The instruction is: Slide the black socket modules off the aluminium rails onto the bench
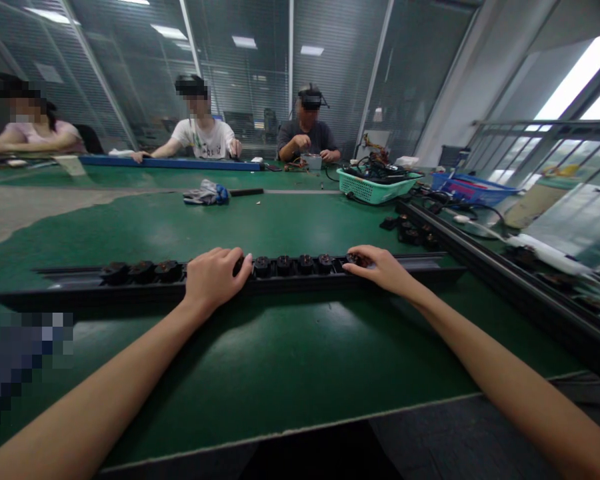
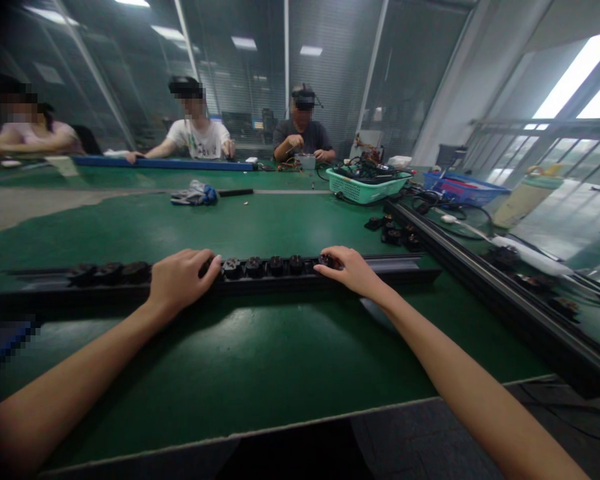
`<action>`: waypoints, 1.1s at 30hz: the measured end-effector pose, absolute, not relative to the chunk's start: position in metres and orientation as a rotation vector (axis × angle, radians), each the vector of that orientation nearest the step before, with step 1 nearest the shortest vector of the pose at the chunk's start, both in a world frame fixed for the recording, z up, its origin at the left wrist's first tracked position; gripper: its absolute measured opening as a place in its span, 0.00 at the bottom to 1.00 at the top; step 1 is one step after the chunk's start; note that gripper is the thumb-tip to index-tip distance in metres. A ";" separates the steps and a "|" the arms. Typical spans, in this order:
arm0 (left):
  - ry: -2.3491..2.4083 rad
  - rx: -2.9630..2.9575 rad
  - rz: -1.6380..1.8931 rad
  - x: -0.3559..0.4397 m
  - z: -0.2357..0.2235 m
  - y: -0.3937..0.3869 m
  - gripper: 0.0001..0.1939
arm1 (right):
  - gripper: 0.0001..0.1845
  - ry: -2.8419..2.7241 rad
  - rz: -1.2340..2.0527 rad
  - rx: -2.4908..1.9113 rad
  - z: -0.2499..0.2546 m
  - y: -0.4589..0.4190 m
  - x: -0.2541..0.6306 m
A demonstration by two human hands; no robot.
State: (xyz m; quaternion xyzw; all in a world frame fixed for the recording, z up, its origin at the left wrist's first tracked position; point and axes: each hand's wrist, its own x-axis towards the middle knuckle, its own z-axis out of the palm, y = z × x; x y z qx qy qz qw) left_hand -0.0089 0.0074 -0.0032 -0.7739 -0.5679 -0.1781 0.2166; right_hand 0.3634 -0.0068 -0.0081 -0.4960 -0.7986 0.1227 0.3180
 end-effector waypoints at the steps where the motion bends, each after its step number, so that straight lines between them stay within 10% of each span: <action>1: -1.576 -2.146 -0.494 -0.009 -0.003 0.007 0.28 | 0.21 -2.097 0.323 -1.310 -0.008 -0.007 0.363; 33: -1.587 -2.164 -0.497 -0.008 -0.002 0.006 0.28 | 0.18 -2.143 0.307 -1.339 -0.002 -0.006 0.367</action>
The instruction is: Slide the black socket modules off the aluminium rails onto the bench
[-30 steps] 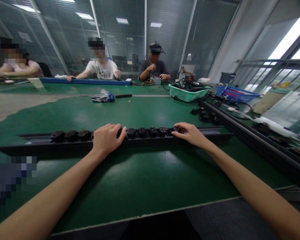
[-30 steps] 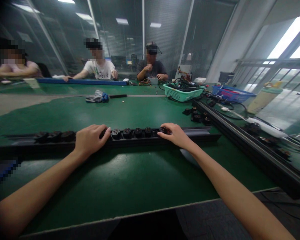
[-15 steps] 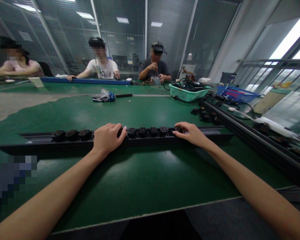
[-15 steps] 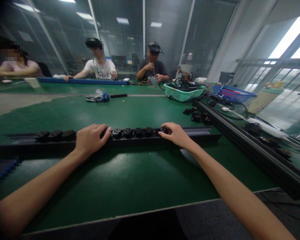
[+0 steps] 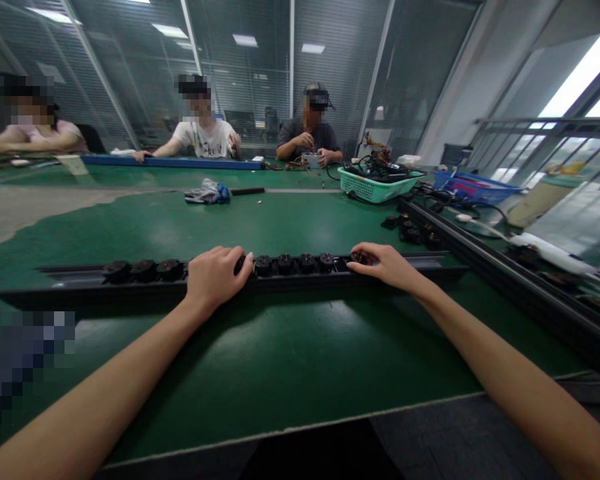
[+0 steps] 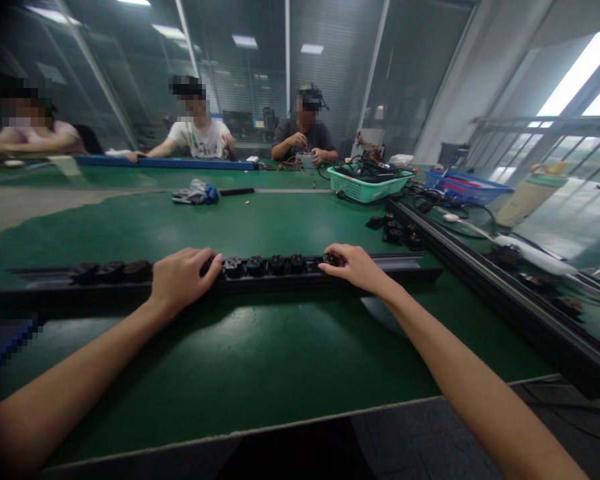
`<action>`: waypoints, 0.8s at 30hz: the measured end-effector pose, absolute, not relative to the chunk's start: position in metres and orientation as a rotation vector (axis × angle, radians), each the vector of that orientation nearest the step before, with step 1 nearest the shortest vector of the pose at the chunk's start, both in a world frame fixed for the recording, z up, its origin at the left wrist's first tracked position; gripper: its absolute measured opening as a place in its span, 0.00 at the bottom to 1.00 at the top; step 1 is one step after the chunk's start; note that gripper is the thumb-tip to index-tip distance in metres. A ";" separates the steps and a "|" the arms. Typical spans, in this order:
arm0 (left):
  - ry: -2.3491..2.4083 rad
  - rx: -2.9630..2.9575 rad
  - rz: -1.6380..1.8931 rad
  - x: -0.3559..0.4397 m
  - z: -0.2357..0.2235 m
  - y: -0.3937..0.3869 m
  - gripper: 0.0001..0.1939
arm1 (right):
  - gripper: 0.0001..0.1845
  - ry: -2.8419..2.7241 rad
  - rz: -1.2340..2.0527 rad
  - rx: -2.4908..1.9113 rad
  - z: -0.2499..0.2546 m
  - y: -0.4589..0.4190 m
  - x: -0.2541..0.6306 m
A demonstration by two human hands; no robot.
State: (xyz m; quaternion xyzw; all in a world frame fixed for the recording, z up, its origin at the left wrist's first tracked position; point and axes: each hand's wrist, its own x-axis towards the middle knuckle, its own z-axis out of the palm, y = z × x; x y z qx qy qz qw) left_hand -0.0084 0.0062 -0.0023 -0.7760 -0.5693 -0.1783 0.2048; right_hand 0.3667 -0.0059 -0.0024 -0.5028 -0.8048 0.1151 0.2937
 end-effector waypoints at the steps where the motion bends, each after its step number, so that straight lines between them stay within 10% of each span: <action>1: -1.588 -2.162 -0.491 -0.008 -0.002 0.006 0.28 | 0.18 -2.144 0.307 -1.336 -0.002 -0.006 0.367; 24: -1.601 -2.154 -0.474 -0.007 -0.001 0.005 0.28 | 0.15 -2.114 0.261 -1.355 -0.008 -0.004 0.373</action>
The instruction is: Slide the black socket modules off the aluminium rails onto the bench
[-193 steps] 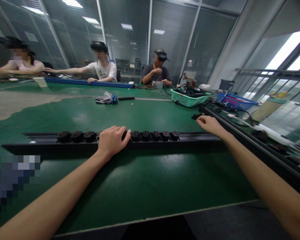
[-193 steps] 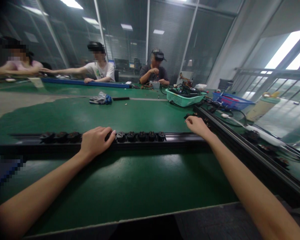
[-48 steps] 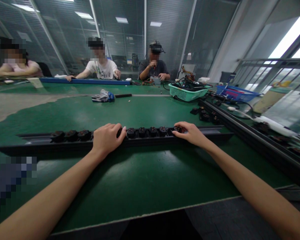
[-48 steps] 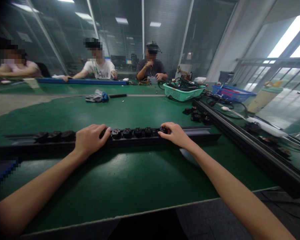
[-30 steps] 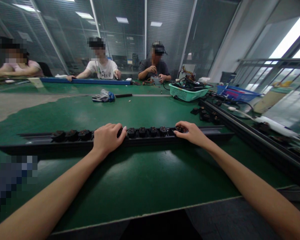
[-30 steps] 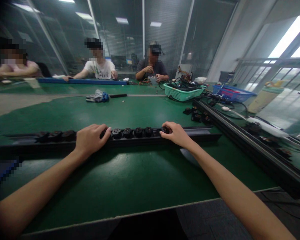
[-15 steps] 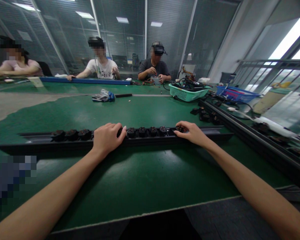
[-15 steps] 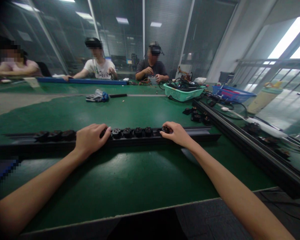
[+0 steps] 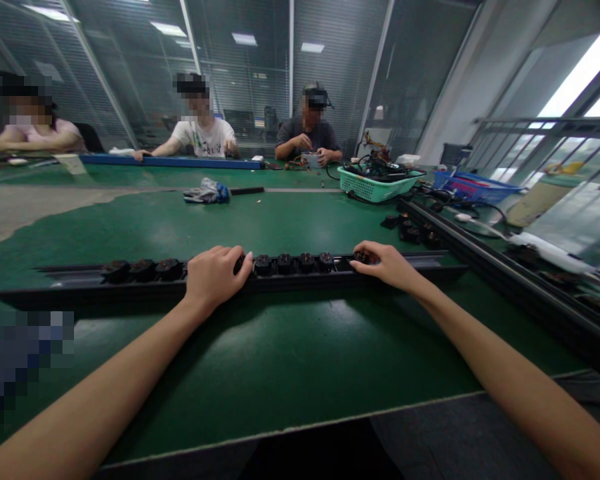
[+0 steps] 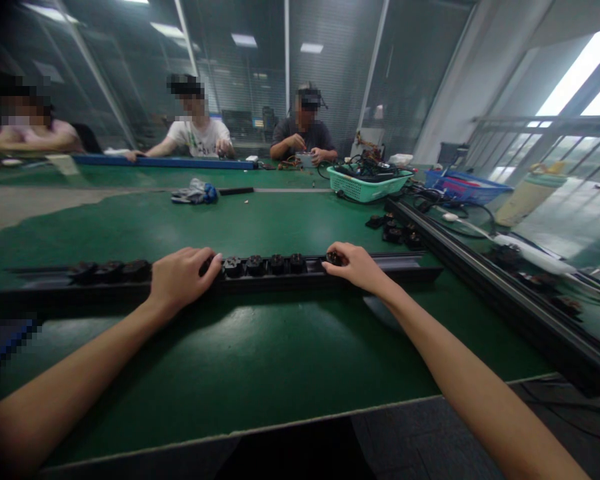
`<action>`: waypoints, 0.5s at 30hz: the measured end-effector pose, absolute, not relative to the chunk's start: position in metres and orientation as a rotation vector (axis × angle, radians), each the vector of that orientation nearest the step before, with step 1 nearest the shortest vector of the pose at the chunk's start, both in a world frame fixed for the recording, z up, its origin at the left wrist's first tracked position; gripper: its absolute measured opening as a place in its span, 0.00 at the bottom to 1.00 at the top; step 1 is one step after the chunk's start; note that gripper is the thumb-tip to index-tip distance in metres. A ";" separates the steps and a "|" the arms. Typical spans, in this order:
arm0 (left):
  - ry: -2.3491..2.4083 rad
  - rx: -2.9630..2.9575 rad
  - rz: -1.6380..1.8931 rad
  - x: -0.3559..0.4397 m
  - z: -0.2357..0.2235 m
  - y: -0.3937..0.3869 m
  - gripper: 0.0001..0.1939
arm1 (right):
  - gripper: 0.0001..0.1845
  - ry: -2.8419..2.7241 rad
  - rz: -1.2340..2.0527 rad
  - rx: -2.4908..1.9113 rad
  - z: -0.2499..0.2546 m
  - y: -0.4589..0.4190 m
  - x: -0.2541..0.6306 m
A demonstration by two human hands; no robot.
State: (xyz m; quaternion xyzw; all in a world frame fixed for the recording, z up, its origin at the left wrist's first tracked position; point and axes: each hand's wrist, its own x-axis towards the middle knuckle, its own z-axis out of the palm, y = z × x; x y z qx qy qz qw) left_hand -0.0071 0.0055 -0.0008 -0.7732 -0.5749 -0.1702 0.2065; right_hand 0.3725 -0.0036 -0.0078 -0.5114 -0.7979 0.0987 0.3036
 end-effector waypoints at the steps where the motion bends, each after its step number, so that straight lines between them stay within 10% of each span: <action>1: -1.601 -2.150 -0.471 -0.007 -0.001 0.005 0.28 | 0.16 -2.121 0.273 -1.354 -0.006 -0.004 0.373; 15: -1.589 -2.150 -0.477 -0.007 0.000 0.005 0.28 | 0.12 -2.107 0.341 -1.332 -0.004 -0.005 0.374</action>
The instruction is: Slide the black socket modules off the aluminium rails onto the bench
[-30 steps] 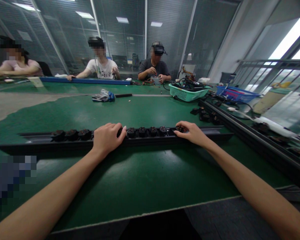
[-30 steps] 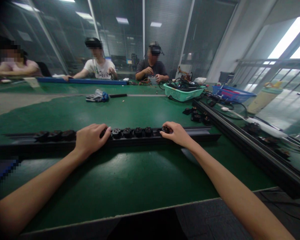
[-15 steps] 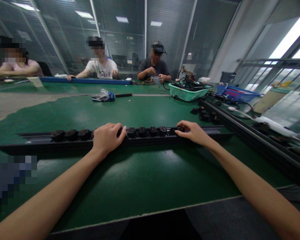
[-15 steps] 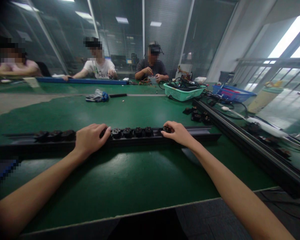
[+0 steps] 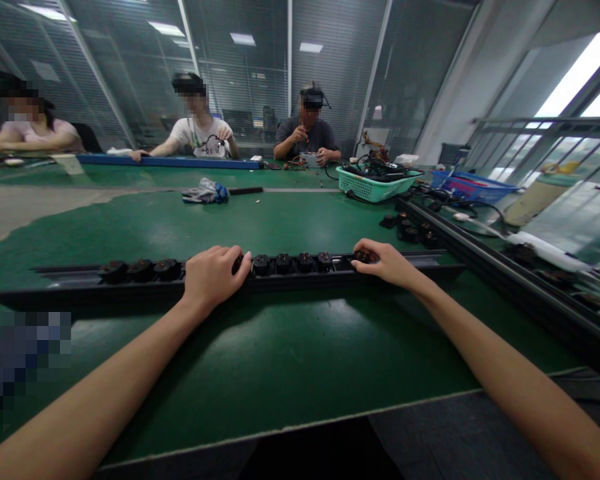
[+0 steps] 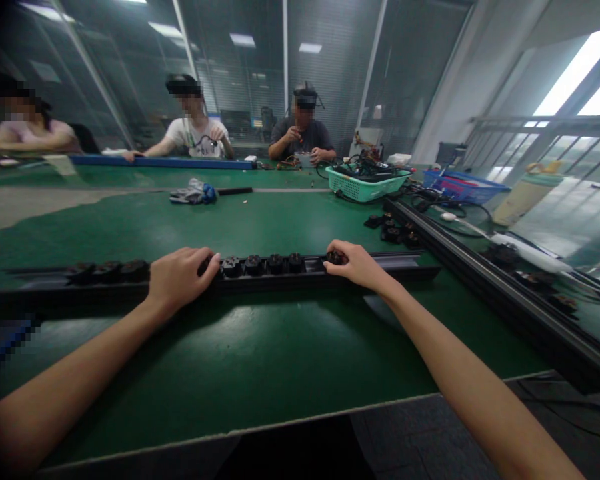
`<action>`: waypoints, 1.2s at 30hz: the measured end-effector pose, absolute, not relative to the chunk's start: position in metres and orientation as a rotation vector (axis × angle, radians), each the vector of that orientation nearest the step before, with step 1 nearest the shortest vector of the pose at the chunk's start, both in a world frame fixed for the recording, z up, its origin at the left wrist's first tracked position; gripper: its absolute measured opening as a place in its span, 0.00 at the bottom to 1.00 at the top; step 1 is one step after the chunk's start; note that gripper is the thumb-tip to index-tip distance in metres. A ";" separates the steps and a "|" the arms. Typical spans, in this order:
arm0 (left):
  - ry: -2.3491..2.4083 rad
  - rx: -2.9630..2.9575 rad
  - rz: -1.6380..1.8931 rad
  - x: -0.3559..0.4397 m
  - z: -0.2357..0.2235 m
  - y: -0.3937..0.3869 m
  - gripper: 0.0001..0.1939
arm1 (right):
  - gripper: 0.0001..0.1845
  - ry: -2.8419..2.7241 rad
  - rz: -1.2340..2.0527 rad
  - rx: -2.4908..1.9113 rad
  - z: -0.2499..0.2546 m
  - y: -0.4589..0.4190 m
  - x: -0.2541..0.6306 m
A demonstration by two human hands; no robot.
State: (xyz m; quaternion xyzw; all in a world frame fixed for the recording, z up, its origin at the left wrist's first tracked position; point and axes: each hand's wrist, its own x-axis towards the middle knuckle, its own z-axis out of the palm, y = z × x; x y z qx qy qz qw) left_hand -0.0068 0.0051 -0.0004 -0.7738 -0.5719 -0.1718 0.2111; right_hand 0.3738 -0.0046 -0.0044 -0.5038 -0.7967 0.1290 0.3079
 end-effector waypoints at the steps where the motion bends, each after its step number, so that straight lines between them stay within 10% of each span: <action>1: -1.589 -2.155 -0.481 -0.007 0.000 0.005 0.28 | 0.12 -2.106 0.342 -1.335 -0.004 -0.005 0.374; 36: -1.573 -2.166 -0.511 -0.007 -0.001 0.007 0.28 | 0.19 -2.106 0.380 -1.353 -0.005 -0.006 0.386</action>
